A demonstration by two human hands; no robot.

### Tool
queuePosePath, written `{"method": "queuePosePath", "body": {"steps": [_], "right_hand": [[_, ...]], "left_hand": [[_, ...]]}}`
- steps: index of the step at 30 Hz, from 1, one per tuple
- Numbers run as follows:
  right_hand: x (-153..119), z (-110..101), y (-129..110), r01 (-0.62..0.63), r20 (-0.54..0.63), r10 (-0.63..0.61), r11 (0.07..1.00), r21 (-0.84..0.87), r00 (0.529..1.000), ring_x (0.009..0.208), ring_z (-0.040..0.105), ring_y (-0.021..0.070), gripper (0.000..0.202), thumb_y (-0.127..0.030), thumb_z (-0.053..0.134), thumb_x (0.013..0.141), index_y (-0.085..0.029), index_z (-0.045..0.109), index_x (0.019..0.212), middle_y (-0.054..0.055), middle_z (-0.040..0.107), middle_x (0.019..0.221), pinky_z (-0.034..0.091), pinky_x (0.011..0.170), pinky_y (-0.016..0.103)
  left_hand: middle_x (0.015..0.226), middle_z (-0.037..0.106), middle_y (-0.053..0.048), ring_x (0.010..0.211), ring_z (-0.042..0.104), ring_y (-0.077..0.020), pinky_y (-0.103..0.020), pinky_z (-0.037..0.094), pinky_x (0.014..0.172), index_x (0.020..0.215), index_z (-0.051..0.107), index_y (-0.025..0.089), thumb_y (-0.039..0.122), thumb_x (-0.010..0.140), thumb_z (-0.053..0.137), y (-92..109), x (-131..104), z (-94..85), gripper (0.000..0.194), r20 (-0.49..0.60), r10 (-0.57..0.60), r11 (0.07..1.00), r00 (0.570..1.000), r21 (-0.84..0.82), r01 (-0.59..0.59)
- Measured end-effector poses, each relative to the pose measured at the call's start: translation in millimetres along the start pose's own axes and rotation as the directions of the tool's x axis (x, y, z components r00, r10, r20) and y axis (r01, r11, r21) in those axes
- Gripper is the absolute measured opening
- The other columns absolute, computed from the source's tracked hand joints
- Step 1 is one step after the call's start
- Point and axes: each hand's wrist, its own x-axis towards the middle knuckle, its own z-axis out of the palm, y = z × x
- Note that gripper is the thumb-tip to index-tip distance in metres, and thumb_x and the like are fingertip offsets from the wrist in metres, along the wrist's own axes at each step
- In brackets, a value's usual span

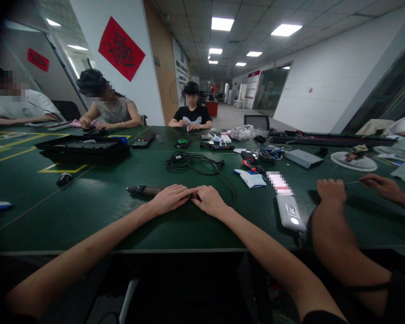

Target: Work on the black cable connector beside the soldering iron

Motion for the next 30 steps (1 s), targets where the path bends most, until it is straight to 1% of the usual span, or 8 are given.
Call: {"method": "queuePosePath", "body": {"steps": [4,7,10,13,17,24,28,30], "right_hand": [[0.1,-0.5,0.3,0.012,0.001,-0.012,1.0,0.014,1.0,0.096,0.063,0.0209,0.01,-0.025,0.069,0.096,-0.017,0.064,0.098,0.007,0.07,0.104,0.044,0.085,0.033],[0.1,-0.8,0.4,0.004,0.008,-0.004,1.0,0.016,1.0,0.096,0.062,0.021,0.01,-0.026,0.07,0.096,-0.017,0.065,0.098,0.008,0.07,0.104,0.044,0.085,0.033],[0.0,-0.8,0.4,0.0,0.011,-0.001,1.0,0.009,1.0,0.095,0.062,0.021,0.011,-0.026,0.07,0.096,-0.017,0.065,0.096,0.008,0.069,0.104,0.043,0.084,0.033],[0.0,-1.0,0.3,0.004,0.006,-0.004,1.0,0.009,1.0,0.096,0.062,0.0211,0.011,-0.026,0.071,0.096,-0.016,0.065,0.097,0.008,0.07,0.104,0.044,0.084,0.033],[-0.1,-1.9,-0.2,0.007,0.006,-0.007,1.0,0.011,1.0,0.096,0.063,0.0213,0.012,-0.027,0.07,0.096,-0.016,0.065,0.097,0.009,0.07,0.105,0.044,0.084,0.033],[-0.6,-2.3,-0.4,0.005,0.012,-0.005,1.0,-0.001,1.0,0.094,0.063,0.0213,0.012,-0.028,0.07,0.097,-0.017,0.065,0.098,0.009,0.069,0.104,0.045,0.083,0.034],[-0.8,-1.2,0.0,-0.003,0.005,0.003,1.0,-0.006,1.0,0.096,0.063,0.0216,0.013,-0.029,0.069,0.097,-0.016,0.066,0.1,0.01,0.07,0.107,0.045,0.084,0.033],[-0.9,-0.9,0.2,-0.002,0.003,0.002,1.0,-0.007,1.0,0.096,0.063,0.0215,0.013,-0.028,0.069,0.098,-0.016,0.066,0.101,0.01,0.069,0.109,0.045,0.083,0.033]], "left_hand": [[0.132,0.063,-0.009,0.117,0.062,-0.0216,-0.037,0.047,0.102,0.162,0.026,0.028,0.026,0.104,0.046,-0.5,-1.0,0.2,0.061,-0.002,0.02,1.0,1.0,-0.011,-0.02],[0.128,0.065,-0.008,0.116,0.062,-0.021,-0.036,0.047,0.102,0.162,0.025,0.027,0.024,0.105,0.044,-1.0,-1.0,0.6,0.06,0.008,0.021,1.0,1.0,-0.013,-0.02],[0.123,0.066,-0.008,0.113,0.063,-0.0213,-0.036,0.048,0.1,0.163,0.023,0.027,0.026,0.106,0.045,0.1,0.1,0.0,0.061,0.014,0.003,1.0,1.0,0.009,-0.003],[0.125,0.065,-0.008,0.114,0.063,-0.0217,-0.037,0.047,0.101,0.163,0.023,0.026,0.027,0.105,0.046,1.0,0.5,-0.7,0.062,0.012,0.002,1.0,1.0,0.01,-0.002],[0.129,0.064,-0.008,0.116,0.062,-0.0212,-0.037,0.047,0.102,0.163,0.023,0.027,0.024,0.105,0.045,-0.4,-0.4,0.6,0.061,0.008,0.017,1.0,1.0,-0.007,-0.017],[0.122,0.066,-0.008,0.112,0.063,-0.0215,-0.037,0.048,0.099,0.162,0.025,0.027,0.03,0.107,0.044,0.3,0.6,0.7,0.058,-0.003,-0.024,1.0,1.0,0.015,0.024],[0.127,0.064,-0.008,0.115,0.062,-0.0212,-0.037,0.047,0.101,0.163,0.023,0.028,0.026,0.105,0.046,0.4,0.4,-0.1,0.062,-0.005,0.012,1.0,1.0,-0.009,-0.012],[0.126,0.065,-0.008,0.115,0.062,-0.0209,-0.036,0.047,0.101,0.163,0.023,0.028,0.025,0.105,0.045,-0.3,0.3,1.0,0.062,-0.003,0.01,1.0,1.0,-0.014,-0.01]]}}
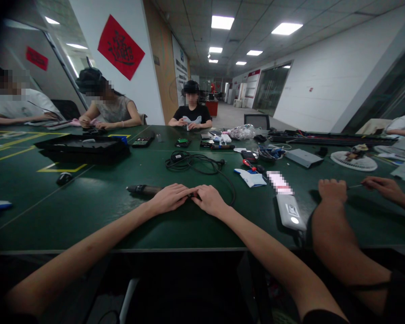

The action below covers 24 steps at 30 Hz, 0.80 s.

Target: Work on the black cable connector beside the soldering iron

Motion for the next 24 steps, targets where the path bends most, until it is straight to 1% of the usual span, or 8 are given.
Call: {"method": "queuePosePath", "body": {"steps": [5,9,15,20,24], "right_hand": [[0.8,1.8,0.1,0.001,0.008,0.0,1.0,-0.018,1.0,0.097,0.063,0.0224,0.013,-0.029,0.068,0.098,-0.016,0.065,0.1,0.01,0.07,0.107,0.045,0.085,0.034],[1.8,3.7,-0.2,-0.009,0.006,0.009,1.0,-0.017,1.0,0.098,0.063,0.0224,0.014,-0.029,0.067,0.099,-0.016,0.065,0.103,0.011,0.069,0.108,0.045,0.085,0.034],[2.2,3.7,-0.6,-0.017,0.008,0.017,1.0,-0.018,1.0,0.091,0.063,0.0212,0.014,-0.029,0.069,0.098,-0.016,0.065,0.097,0.009,0.07,0.103,0.044,0.083,0.033],[2.6,4.1,-1.1,-0.026,0.007,0.026,1.0,-0.008,1.0,0.089,0.062,0.02,0.014,-0.029,0.07,0.097,-0.016,0.065,0.094,0.008,0.069,0.1,0.043,0.082,0.032],[2.9,3.2,-1.9,-0.027,0.013,0.026,1.0,0.011,1.0,0.09,0.062,0.0198,0.013,-0.028,0.07,0.097,-0.017,0.065,0.093,0.007,0.069,0.1,0.042,0.082,0.032]], "left_hand": [[0.124,0.065,-0.008,0.112,0.063,-0.0211,-0.036,0.048,0.099,0.162,0.024,0.027,0.03,0.106,0.045,-0.5,0.0,1.6,0.06,-0.003,-0.025,1.0,1.0,0.008,0.025],[0.127,0.064,-0.009,0.114,0.063,-0.0209,-0.036,0.048,0.1,0.162,0.026,0.027,0.027,0.105,0.047,-0.8,-0.3,2.0,0.061,-0.012,-0.002,1.0,1.0,0.011,0.002],[0.119,0.066,-0.008,0.108,0.064,-0.0213,-0.036,0.049,0.096,0.162,0.027,0.026,0.029,0.106,0.044,-0.4,0.8,3.7,0.058,-0.012,-0.03,0.998,0.999,0.047,0.03],[0.129,0.063,-0.008,0.114,0.062,-0.0217,-0.036,0.047,0.1,0.163,0.022,0.028,0.028,0.105,0.047,0.1,0.1,0.6,0.063,0.009,0.01,0.999,1.0,0.031,-0.01],[0.124,0.065,-0.008,0.113,0.063,-0.0216,-0.036,0.047,0.099,0.163,0.023,0.028,0.028,0.106,0.046,-0.3,-0.4,1.5,0.061,0.003,-0.019,0.999,1.0,0.034,0.019]]}}
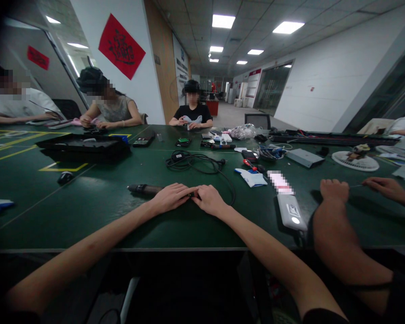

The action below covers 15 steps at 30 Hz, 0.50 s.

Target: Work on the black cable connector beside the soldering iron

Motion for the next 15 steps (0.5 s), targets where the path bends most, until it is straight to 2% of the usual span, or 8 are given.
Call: {"method": "queuePosePath", "body": {"steps": [7,11,15], "right_hand": [[-0.2,-2.0,-2.2,0.001,-0.004,-0.002,1.0,-0.012,1.0,0.088,0.062,0.0198,0.013,-0.028,0.069,0.097,-0.017,0.065,0.093,0.007,0.069,0.1,0.041,0.08,0.032],[0.0,-1.2,-2.1,-0.001,0.002,0.001,1.0,-0.019,1.0,0.089,0.061,0.0199,0.013,-0.028,0.069,0.096,-0.017,0.065,0.094,0.007,0.069,0.099,0.04,0.081,0.032],[0.1,-1.1,-2.0,-0.006,0.007,0.006,1.0,-0.014,1.0,0.09,0.061,0.02,0.013,-0.028,0.069,0.097,-0.016,0.065,0.095,0.008,0.069,0.1,0.04,0.081,0.031]], "left_hand": [[0.127,0.064,-0.008,0.114,0.062,-0.0212,-0.036,0.047,0.1,0.161,0.027,0.027,0.03,0.106,0.046,-1.0,-0.4,1.4,0.058,-0.003,0.029,1.0,1.0,-0.01,-0.029],[0.121,0.066,-0.008,0.111,0.063,-0.0214,-0.036,0.048,0.098,0.162,0.025,0.026,0.031,0.107,0.044,-1.0,-0.5,2.1,0.058,-0.011,0.002,1.0,1.0,0.001,-0.002],[0.128,0.064,-0.008,0.114,0.062,-0.0218,-0.037,0.047,0.099,0.162,0.024,0.027,0.031,0.107,0.045,0.0,-0.8,0.5,0.059,-0.005,0.019,1.0,1.0,-0.012,-0.019]]}}
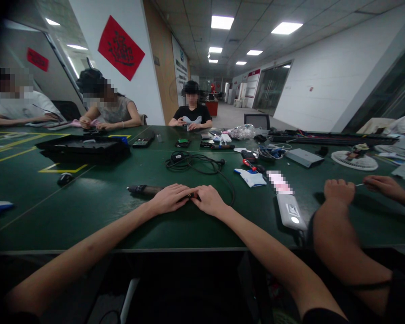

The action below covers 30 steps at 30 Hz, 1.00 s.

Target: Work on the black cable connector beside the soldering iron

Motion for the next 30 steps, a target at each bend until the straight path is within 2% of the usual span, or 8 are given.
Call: {"method": "queuePosePath", "body": {"steps": [6,12,16,30], "right_hand": [[-0.5,-1.3,-0.9,0.007,0.0,-0.007,1.0,0.005,1.0,0.091,0.062,0.0205,0.012,-0.028,0.069,0.097,-0.017,0.065,0.097,0.007,0.07,0.1,0.04,0.082,0.032],[-0.4,-1.6,-1.5,0.001,0.003,-0.001,1.0,0.004,1.0,0.091,0.062,0.0203,0.012,-0.027,0.07,0.097,-0.017,0.065,0.098,0.007,0.07,0.101,0.04,0.081,0.032],[-0.6,-2.0,-1.1,0.011,0.004,-0.011,1.0,0.002,1.0,0.092,0.062,0.0206,0.011,-0.027,0.069,0.097,-0.017,0.065,0.098,0.007,0.07,0.1,0.04,0.082,0.032],[0.3,-2.7,-2.1,-0.009,0.012,0.009,1.0,-0.002,1.0,0.091,0.062,0.0209,0.012,-0.028,0.069,0.097,-0.017,0.065,0.095,0.008,0.07,0.1,0.041,0.083,0.033]], "left_hand": [[0.123,0.065,-0.008,0.111,0.063,-0.0221,-0.037,0.048,0.098,0.161,0.026,0.026,0.032,0.107,0.044,0.9,0.8,-1.1,0.057,-0.006,-0.033,0.999,0.999,-0.003,0.033],[0.127,0.064,-0.009,0.115,0.062,-0.022,-0.037,0.047,0.1,0.161,0.026,0.026,0.027,0.105,0.045,0.4,1.4,-1.2,0.059,0.006,-0.004,1.0,1.0,-0.009,0.004],[0.125,0.065,-0.009,0.113,0.063,-0.0225,-0.037,0.048,0.099,0.162,0.024,0.025,0.031,0.106,0.045,1.0,2.0,-1.6,0.059,0.001,-0.039,0.999,0.999,0.012,0.039],[0.128,0.064,-0.007,0.115,0.062,-0.022,-0.037,0.046,0.101,0.162,0.023,0.028,0.028,0.105,0.047,0.5,2.1,-1.3,0.062,0.029,0.001,1.0,1.0,0.015,-0.002]]}}
